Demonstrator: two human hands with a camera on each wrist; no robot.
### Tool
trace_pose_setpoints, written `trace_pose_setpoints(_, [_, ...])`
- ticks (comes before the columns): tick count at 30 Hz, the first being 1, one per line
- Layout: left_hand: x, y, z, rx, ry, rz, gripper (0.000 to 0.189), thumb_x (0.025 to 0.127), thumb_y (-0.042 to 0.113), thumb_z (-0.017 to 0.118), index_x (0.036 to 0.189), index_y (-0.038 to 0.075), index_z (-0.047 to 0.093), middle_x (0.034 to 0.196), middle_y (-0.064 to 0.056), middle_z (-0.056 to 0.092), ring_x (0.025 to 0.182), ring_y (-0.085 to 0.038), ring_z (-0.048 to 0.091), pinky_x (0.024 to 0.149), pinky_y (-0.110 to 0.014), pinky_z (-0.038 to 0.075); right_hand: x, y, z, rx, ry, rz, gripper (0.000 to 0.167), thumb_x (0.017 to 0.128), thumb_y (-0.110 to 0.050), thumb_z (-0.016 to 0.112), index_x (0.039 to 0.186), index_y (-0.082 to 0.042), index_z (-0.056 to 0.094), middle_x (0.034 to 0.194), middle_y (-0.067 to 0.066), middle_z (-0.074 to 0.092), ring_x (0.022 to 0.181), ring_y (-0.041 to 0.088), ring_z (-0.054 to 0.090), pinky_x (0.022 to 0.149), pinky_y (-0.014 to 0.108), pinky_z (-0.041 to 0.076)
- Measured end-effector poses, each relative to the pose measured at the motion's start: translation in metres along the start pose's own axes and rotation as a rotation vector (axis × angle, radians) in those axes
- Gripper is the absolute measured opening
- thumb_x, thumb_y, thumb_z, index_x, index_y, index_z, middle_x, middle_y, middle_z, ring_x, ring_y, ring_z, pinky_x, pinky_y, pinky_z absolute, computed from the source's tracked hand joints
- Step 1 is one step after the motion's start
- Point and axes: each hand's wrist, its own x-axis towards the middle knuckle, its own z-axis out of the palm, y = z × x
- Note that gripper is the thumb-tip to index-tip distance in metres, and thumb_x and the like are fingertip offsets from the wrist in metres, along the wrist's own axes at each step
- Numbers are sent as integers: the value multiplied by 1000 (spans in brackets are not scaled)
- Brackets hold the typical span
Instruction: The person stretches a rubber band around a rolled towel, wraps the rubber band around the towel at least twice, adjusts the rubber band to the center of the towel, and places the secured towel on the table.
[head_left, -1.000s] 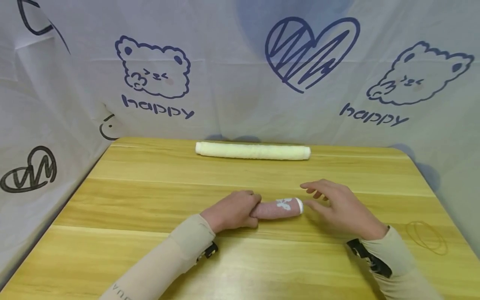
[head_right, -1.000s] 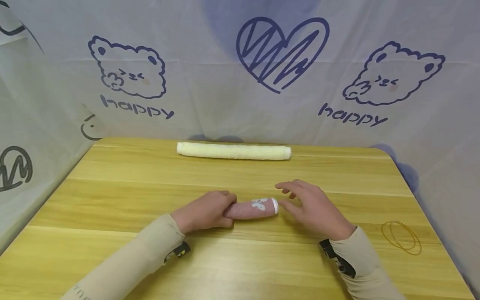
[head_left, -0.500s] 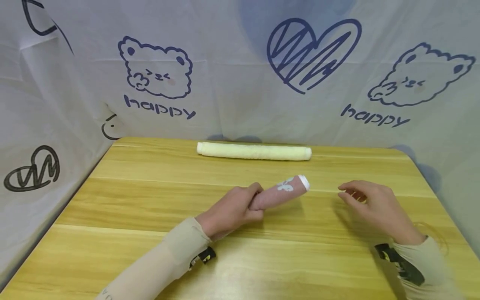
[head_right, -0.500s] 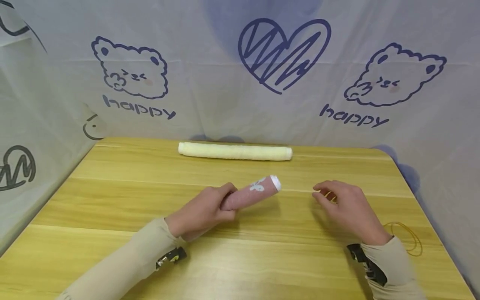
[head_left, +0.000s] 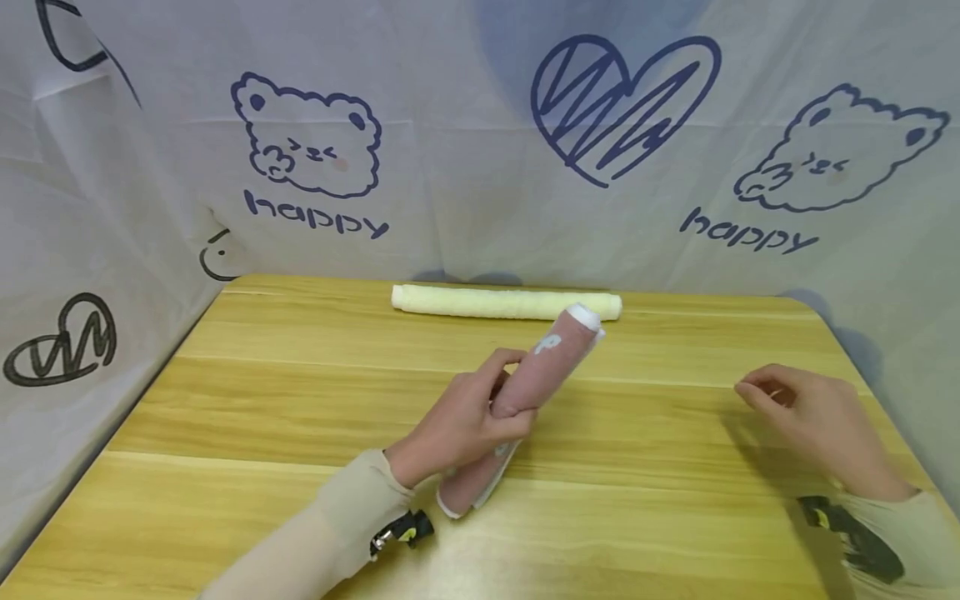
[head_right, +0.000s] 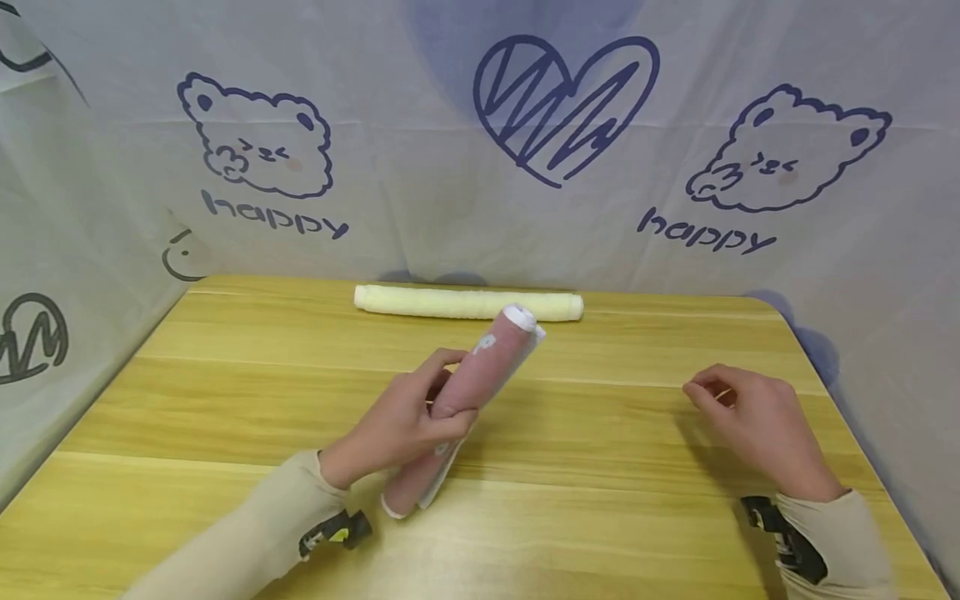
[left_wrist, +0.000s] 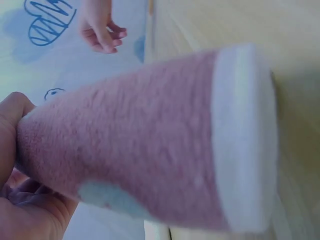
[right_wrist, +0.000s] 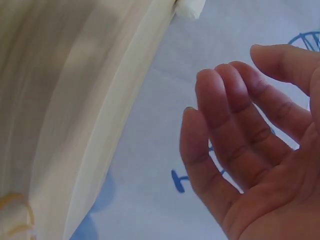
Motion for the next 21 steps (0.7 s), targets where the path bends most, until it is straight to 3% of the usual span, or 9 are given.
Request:
trace_pose_setpoints(8, [-5, 3, 1, -156, 32, -92, 51, 90, 16, 70, 136, 16, 48, 107, -9, 77, 82, -11, 70, 67, -25, 60, 0, 21, -11, -64, -129, 105, 39, 101, -44, 65, 99, -6, 75, 94, 14, 78, 75, 25, 71, 59, 33, 52])
trace_pose_setpoints(15, [-8, -2, 6, -282, 30, -137, 51, 90, 13, 69, 134, 15, 43, 104, -12, 75, 78, -13, 67, 66, -28, 60, -2, 48, -14, -82, -169, 147, 30, 97, -36, 72, 91, -6, 75, 92, 15, 77, 75, 21, 66, 62, 30, 47])
trace_pose_setpoints(19, [-10, -4, 8, -336, 39, -151, 53, 90, 13, 69, 135, 15, 42, 105, -13, 73, 81, -15, 67, 69, -31, 60, -4, 64, -16, -111, -210, 167, 28, 95, -32, 73, 89, -5, 75, 91, 17, 77, 77, 28, 68, 64, 38, 52])
trace_pose_setpoints(21, [-11, -4, 8, -367, 40, -160, 53, 90, 12, 68, 135, 15, 41, 107, -15, 71, 82, -16, 67, 70, -33, 60, -5, 70, -18, -115, -254, 191, 29, 95, -32, 72, 89, -4, 75, 89, 17, 76, 74, 26, 67, 63, 38, 52])
